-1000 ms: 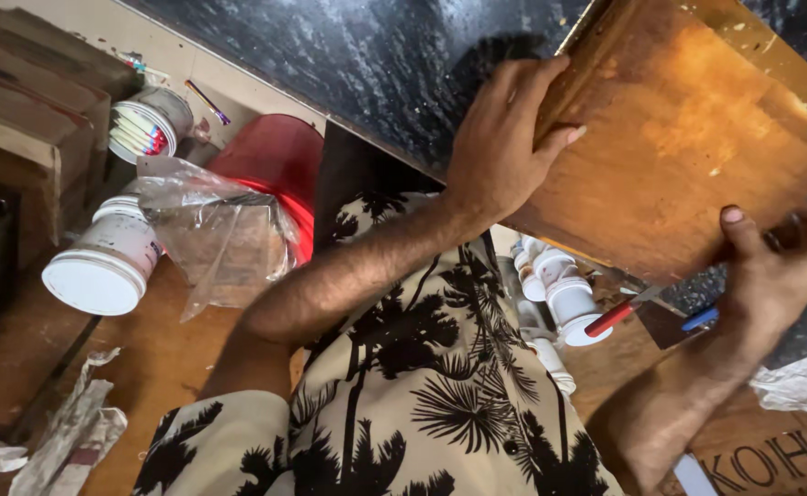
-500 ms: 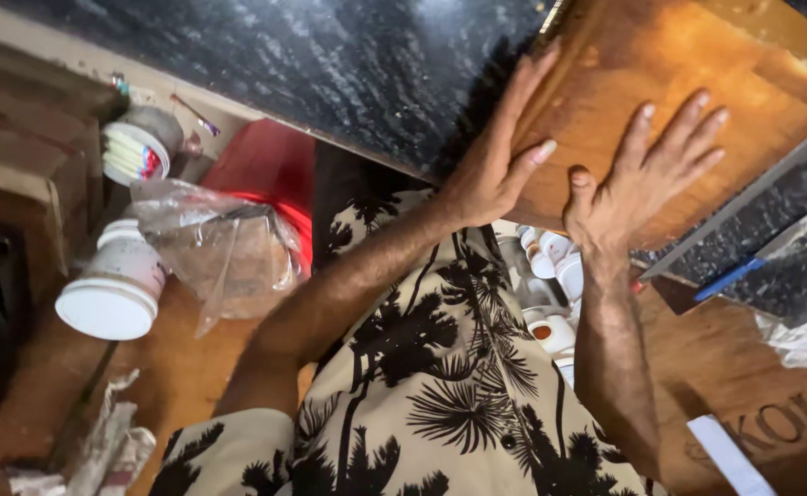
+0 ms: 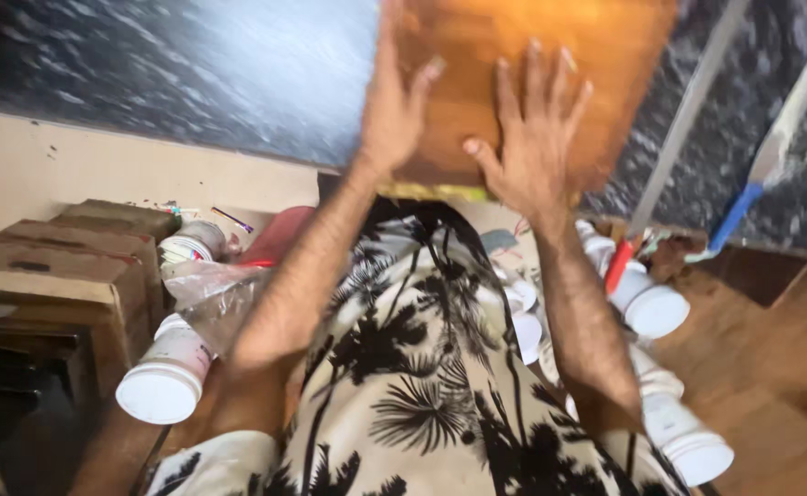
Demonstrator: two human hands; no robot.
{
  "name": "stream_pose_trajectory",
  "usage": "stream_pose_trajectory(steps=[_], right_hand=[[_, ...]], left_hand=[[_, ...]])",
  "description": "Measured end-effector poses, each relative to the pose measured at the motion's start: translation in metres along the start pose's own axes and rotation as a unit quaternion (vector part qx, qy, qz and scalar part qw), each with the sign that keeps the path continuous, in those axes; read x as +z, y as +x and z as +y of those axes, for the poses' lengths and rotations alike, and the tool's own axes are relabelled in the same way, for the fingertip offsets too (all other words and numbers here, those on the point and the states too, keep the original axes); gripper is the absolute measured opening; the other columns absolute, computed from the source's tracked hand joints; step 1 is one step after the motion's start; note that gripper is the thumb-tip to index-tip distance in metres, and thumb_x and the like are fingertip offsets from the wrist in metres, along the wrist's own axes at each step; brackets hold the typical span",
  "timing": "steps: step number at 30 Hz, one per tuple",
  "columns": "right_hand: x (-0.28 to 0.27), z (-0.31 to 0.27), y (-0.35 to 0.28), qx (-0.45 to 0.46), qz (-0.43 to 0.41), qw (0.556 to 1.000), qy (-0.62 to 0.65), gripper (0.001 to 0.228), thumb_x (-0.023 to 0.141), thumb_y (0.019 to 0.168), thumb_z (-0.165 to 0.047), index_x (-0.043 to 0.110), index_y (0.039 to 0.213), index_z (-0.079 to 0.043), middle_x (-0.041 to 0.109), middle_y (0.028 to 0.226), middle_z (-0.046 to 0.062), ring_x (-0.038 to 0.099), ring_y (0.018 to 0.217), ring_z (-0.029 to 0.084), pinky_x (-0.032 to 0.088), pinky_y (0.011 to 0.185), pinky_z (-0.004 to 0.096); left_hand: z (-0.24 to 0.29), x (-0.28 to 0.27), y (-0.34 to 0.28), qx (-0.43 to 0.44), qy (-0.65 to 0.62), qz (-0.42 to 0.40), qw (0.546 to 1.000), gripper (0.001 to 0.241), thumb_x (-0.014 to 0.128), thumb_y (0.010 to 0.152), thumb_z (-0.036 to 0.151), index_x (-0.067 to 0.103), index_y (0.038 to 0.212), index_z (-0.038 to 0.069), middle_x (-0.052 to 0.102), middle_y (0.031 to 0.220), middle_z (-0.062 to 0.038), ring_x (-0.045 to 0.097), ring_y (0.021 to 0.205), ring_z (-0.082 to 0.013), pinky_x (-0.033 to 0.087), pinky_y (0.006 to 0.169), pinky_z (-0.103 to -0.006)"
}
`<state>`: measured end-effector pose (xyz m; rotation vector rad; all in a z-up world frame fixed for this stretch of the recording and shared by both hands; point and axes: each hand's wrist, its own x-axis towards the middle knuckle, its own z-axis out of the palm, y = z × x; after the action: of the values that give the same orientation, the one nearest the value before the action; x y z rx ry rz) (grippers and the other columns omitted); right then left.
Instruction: The person prepares cake layers by trimming off the crust with a long serrated knife, scraping a flat surface with a smaller knife, and then sprinkling crumbs by hand onto a cake base on a turntable before retrieving more supplies from a storage area.
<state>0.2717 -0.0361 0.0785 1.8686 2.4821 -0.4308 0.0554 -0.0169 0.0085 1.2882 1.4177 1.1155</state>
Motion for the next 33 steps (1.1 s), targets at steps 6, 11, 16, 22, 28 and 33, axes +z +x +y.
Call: stream_pose_trajectory(steps=[6,11,16,22,28,33], right_hand=[[0.001,0.127,-0.069,0.196,0.224,0.798,0.524,0.065,0.051,0.107,-0.031,0.033,0.163,-0.004,0.048,0.118,0.019,0.047,0.107,0.021,0.041,0.103,0.035],[0.012,0.118,-0.096,-0.011,0.199,0.924,0.326,0.053,0.054,0.119,-0.003,0.026,0.163,0.005,0.037,0.166,0.025,0.045,0.150,0.036,0.040,0.127,0.043],[0.013,0.120,-0.103,0.253,0.139,0.783,0.552,0.042,0.055,0.107,-0.006,0.049,0.148,0.002,0.065,0.137,0.013,0.066,0.120,0.021,0.058,0.103,0.030],[0.015,0.115,-0.096,0.260,0.046,0.837,0.479,0.043,0.048,0.089,0.013,0.068,0.126,0.004,0.070,0.104,0.011,0.064,0.091,0.018,0.053,0.080,0.030],[0.060,0.021,-0.085,0.275,-0.101,0.608,0.738,0.036,0.041,0.088,0.019,0.066,0.106,0.000,0.073,0.103,0.010,0.073,0.093,0.016,0.061,0.088,0.031],[0.078,0.022,-0.040,0.174,0.073,0.603,0.775,0.030,0.048,0.098,0.014,0.069,0.118,0.007,0.071,0.114,0.019,0.070,0.093,0.026,0.060,0.080,0.038]], left_hand=[[0.002,-0.019,-0.043,-0.012,-0.042,0.004,0.999,0.075,0.071,0.113,0.022,0.021,0.163,-0.002,0.045,0.163,-0.022,0.047,0.152,-0.0277,0.038,0.129,-0.0385],[-0.014,-0.010,-0.056,0.062,0.124,0.012,0.990,0.060,0.063,0.122,0.019,0.024,0.162,-0.004,0.038,0.166,-0.023,0.038,0.157,-0.0321,0.030,0.132,-0.0373],[0.013,-0.010,-0.075,-0.016,0.138,0.078,0.987,0.069,0.064,0.119,0.024,0.020,0.165,-0.003,0.034,0.167,-0.020,0.034,0.157,-0.0277,0.025,0.131,-0.0352],[0.063,0.014,-0.156,-0.262,-0.103,0.231,0.931,0.099,0.073,0.098,0.024,0.003,0.162,-0.003,0.019,0.169,-0.027,0.023,0.158,-0.0345,0.023,0.128,-0.0438],[0.041,-0.008,-0.128,-0.241,-0.190,0.258,0.916,0.104,0.075,0.095,0.022,-0.002,0.161,-0.002,0.017,0.170,-0.026,0.023,0.157,-0.0325,0.026,0.126,-0.0410],[0.019,-0.030,-0.097,-0.148,-0.107,0.242,0.953,0.099,0.072,0.104,0.023,-0.001,0.165,-0.003,0.010,0.174,-0.026,0.020,0.162,-0.0335,0.022,0.131,-0.0402]])
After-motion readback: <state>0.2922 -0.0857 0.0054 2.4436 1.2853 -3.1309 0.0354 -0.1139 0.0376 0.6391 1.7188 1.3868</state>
